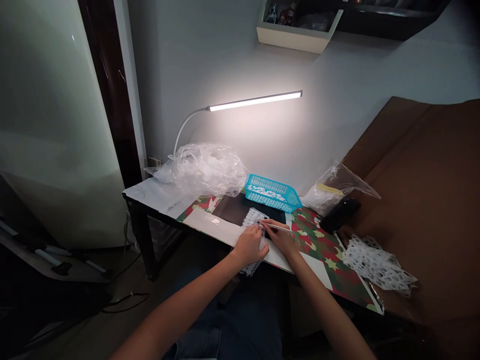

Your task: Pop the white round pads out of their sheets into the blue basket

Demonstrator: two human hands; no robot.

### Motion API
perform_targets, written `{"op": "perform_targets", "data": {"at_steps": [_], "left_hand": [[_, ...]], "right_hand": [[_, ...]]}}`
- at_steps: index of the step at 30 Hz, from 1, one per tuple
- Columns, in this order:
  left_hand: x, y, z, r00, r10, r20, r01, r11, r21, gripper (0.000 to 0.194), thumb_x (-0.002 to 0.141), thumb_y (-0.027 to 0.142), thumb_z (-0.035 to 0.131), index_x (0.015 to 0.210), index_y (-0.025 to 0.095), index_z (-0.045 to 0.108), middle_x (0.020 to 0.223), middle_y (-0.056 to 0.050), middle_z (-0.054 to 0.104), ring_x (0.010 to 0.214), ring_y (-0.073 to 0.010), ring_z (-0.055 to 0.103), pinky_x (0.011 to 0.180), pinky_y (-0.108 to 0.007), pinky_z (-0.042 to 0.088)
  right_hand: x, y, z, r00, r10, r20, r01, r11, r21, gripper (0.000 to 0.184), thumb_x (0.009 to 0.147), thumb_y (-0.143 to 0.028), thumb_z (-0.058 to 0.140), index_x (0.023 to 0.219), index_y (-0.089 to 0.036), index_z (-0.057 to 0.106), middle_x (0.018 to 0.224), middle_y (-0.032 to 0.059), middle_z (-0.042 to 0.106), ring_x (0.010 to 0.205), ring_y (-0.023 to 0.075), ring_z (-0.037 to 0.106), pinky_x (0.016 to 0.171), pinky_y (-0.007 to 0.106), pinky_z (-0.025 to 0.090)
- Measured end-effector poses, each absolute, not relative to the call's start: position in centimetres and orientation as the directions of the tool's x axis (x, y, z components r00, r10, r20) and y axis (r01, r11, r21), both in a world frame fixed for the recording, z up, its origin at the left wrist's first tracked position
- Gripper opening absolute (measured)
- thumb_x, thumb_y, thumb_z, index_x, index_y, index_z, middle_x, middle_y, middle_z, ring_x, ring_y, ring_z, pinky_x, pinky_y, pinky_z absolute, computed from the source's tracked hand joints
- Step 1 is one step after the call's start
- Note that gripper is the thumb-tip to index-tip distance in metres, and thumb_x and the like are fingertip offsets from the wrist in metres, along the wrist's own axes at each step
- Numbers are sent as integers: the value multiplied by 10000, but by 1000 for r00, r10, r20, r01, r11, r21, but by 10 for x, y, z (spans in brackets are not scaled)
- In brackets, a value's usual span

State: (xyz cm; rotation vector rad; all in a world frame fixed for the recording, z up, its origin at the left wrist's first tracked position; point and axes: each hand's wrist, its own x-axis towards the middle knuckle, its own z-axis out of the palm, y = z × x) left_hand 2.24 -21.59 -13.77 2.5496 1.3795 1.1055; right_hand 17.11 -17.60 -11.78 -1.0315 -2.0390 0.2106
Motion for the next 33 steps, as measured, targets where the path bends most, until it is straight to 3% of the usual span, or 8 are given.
{"op": "perform_targets", "data": {"at_steps": [4,16,23,33], "left_hand": [[23,-215,-141,350,748,565,726,-597,340,424,775,311,533,1104,44,564,1150,-199,605,1136,-309,529,1011,-421,401],[24,-213,-144,351,744,568,727,-599,336,400,776,321,528,1093,80,562,1156,-181,606,1150,-300,523,1017,-414,388],[23,-213,-143,344,744,572,716,-602,352,384,770,312,534,1082,88,561,1136,-180,610,1121,-309,535,994,-437,406],[23,-215,-140,341,743,576,693,-612,380,345,772,288,534,1040,77,584,1092,-179,625,1114,-297,536,973,-417,426]], "right_hand": [[172,-180,-114,-286,754,591,577,628,-522,221,873,-359,515,915,-240,696,905,21,729,780,193,693,684,293,566],[171,-182,-114,-266,772,578,564,611,-556,247,876,-386,506,912,-226,691,899,22,724,773,186,682,700,290,553],[173,-179,-116,-303,758,577,570,630,-528,241,878,-383,511,920,-233,695,912,36,729,797,211,688,714,322,561],[177,-173,-124,-439,692,573,561,709,-427,232,891,-337,503,963,-250,705,994,40,717,901,221,672,854,374,534]]}}
